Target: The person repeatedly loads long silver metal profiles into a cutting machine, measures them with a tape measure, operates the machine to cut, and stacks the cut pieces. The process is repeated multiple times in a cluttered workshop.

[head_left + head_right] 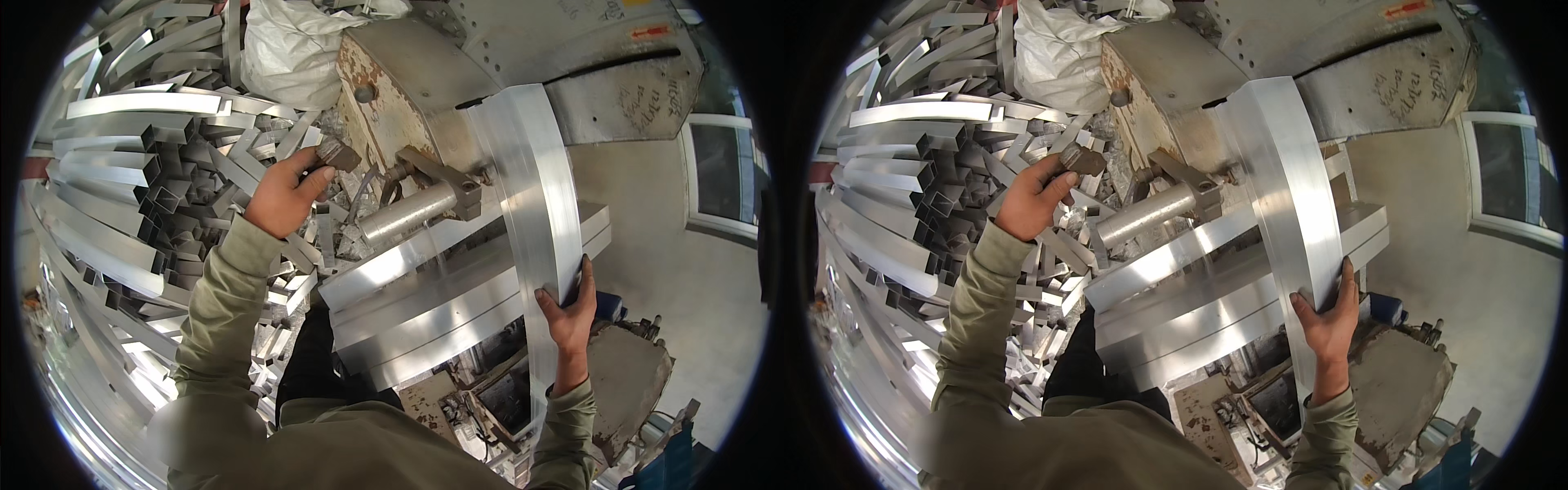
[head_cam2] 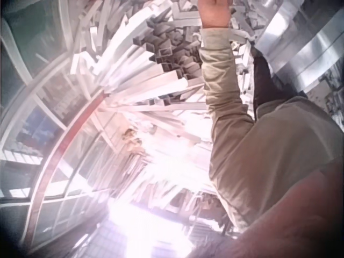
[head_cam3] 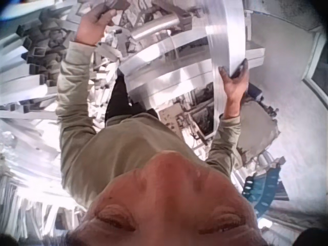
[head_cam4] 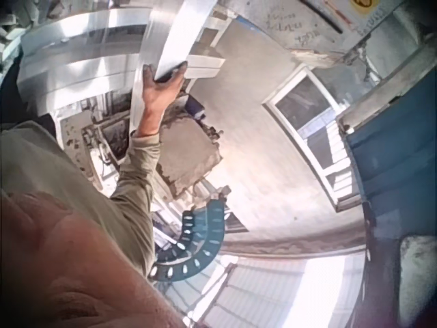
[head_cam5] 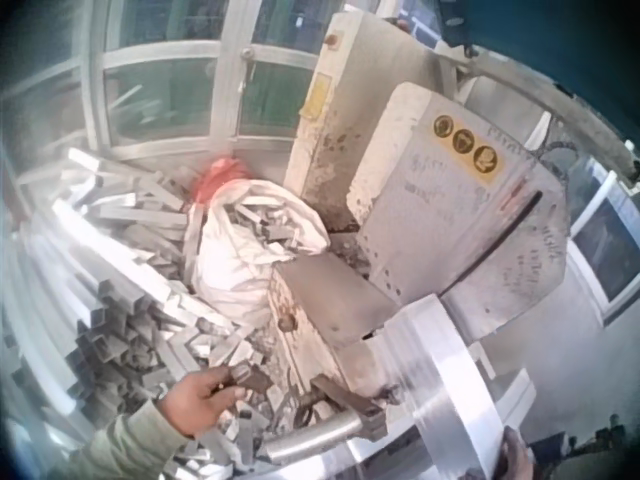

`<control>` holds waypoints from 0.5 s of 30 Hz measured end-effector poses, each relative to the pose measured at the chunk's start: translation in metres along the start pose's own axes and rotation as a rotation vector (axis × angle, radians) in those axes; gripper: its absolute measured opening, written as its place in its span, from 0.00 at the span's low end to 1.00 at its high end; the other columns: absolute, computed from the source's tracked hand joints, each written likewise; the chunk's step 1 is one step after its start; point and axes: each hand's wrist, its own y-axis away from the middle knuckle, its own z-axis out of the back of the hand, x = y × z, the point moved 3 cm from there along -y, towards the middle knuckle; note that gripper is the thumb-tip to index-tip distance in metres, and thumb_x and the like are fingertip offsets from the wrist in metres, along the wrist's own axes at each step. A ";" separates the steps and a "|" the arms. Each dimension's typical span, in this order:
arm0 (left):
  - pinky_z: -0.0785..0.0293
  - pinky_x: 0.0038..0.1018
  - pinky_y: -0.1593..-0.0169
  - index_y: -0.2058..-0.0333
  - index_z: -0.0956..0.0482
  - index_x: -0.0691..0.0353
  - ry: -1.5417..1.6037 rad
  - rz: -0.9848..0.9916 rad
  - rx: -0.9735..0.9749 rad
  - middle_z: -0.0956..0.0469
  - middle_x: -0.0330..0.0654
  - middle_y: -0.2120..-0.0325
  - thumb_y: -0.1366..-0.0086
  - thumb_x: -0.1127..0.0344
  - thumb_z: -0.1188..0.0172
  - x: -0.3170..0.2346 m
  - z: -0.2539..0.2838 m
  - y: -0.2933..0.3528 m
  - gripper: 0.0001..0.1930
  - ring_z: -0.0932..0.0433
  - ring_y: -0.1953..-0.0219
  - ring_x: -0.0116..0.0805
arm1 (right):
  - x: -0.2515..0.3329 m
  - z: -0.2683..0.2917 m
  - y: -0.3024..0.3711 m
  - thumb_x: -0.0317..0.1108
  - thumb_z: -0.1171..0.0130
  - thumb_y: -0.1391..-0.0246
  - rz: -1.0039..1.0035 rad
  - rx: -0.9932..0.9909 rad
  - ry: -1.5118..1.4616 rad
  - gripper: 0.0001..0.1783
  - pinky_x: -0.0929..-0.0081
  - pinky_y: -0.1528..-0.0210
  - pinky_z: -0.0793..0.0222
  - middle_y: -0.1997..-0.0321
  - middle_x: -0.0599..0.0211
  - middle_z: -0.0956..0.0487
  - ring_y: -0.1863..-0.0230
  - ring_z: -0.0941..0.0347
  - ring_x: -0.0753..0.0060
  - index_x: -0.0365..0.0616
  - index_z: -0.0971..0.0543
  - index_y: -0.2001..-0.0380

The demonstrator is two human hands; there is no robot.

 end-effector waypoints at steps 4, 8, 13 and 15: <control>0.21 0.29 0.63 0.41 0.19 0.71 0.056 0.012 -0.005 0.16 0.39 0.62 0.23 0.66 0.35 -0.012 0.006 -0.008 0.18 0.20 0.67 0.26 | 0.008 -0.014 -0.039 0.35 0.16 0.53 0.015 -0.021 -0.029 0.57 0.54 0.33 0.27 0.37 0.39 0.22 0.39 0.22 0.39 0.30 0.35 0.23; 0.24 0.26 0.74 0.39 0.22 0.75 0.101 0.030 -0.018 0.16 0.43 0.61 0.28 0.67 0.32 -0.016 0.006 -0.041 0.24 0.18 0.68 0.29 | 0.016 -0.015 -0.050 0.38 0.16 0.52 0.046 -0.008 0.034 0.57 0.54 0.33 0.28 0.35 0.39 0.23 0.37 0.23 0.41 0.30 0.35 0.24; 0.16 0.28 0.69 0.34 0.24 0.69 0.069 -0.089 0.038 0.16 0.41 0.54 0.23 0.59 0.35 -0.033 0.004 -0.130 0.26 0.15 0.66 0.30 | 0.022 -0.013 -0.052 0.40 0.17 0.51 0.081 0.009 0.092 0.57 0.54 0.33 0.28 0.36 0.40 0.24 0.38 0.24 0.41 0.31 0.36 0.24; 0.15 0.30 0.68 0.35 0.23 0.66 -0.052 -0.057 0.034 0.15 0.42 0.54 0.21 0.56 0.37 -0.051 -0.004 -0.156 0.25 0.14 0.66 0.33 | 0.020 -0.014 -0.050 0.40 0.17 0.51 0.087 0.001 0.089 0.57 0.54 0.35 0.27 0.37 0.41 0.24 0.40 0.24 0.42 0.31 0.36 0.24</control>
